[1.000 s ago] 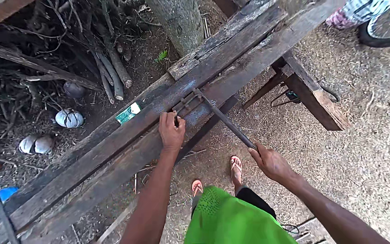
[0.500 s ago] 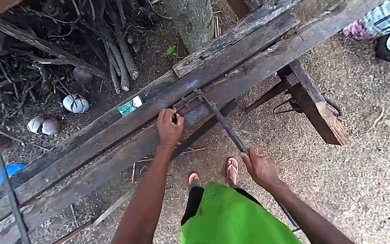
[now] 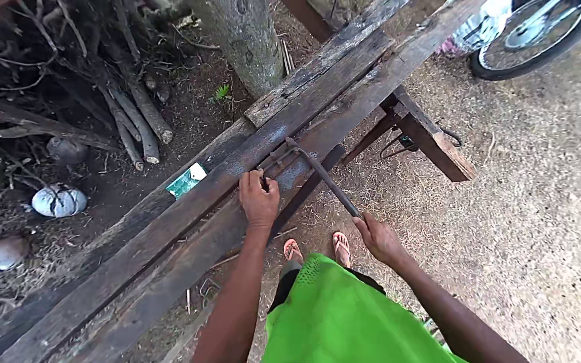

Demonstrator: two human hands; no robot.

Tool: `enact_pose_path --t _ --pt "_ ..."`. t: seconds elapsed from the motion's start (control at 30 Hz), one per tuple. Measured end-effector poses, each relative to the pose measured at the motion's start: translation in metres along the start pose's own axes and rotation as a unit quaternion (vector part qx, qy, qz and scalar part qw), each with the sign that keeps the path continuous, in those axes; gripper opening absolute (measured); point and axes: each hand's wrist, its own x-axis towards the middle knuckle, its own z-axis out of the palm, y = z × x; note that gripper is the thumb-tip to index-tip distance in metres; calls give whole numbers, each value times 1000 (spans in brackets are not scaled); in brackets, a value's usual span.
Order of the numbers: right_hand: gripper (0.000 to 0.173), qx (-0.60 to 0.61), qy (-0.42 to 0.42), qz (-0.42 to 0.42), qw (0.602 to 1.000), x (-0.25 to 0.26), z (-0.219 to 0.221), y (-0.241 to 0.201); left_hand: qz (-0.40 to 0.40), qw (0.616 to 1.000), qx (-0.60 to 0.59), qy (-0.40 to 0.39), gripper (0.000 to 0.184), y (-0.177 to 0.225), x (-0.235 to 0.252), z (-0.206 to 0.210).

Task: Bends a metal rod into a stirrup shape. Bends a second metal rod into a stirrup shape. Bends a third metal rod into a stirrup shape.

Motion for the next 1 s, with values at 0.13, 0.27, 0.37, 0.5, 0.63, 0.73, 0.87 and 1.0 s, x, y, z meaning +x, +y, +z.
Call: enact_pose_path --t 0.13,0.27,0.37,0.5,0.63,0.73,0.87,1.0 --pt "62 18 14 -4 1000 9 6 -14 -1 1000 -19 -5 28 0 2 -1" --pt "61 31 38 -34 998 17 8 -6 -17 998 -49 -27 29 0 5 -9" --pt "62 38 38 -62 997 19 -2 2 -47 988 -104 -99 36 -1 12 -24" --pt "64 23 39 -115 992 25 -24 1 -71 970 -175 -154 35 -10 24 -35" --pt "66 -44 5 -193 980 32 -76 -13 -10 978 -167 -122 24 -10 27 -46" --pt "68 -108 14 -237 965 52 -127 -18 0 989 -98 -107 25 -1 13 -64" --pt "50 -254 60 -302 917 94 -205 -11 -93 992 -15 -88 28 17 -14 -76" --pt "37 -340 98 -356 865 146 -271 -4 -205 978 -26 -39 27 28 -48 -69"
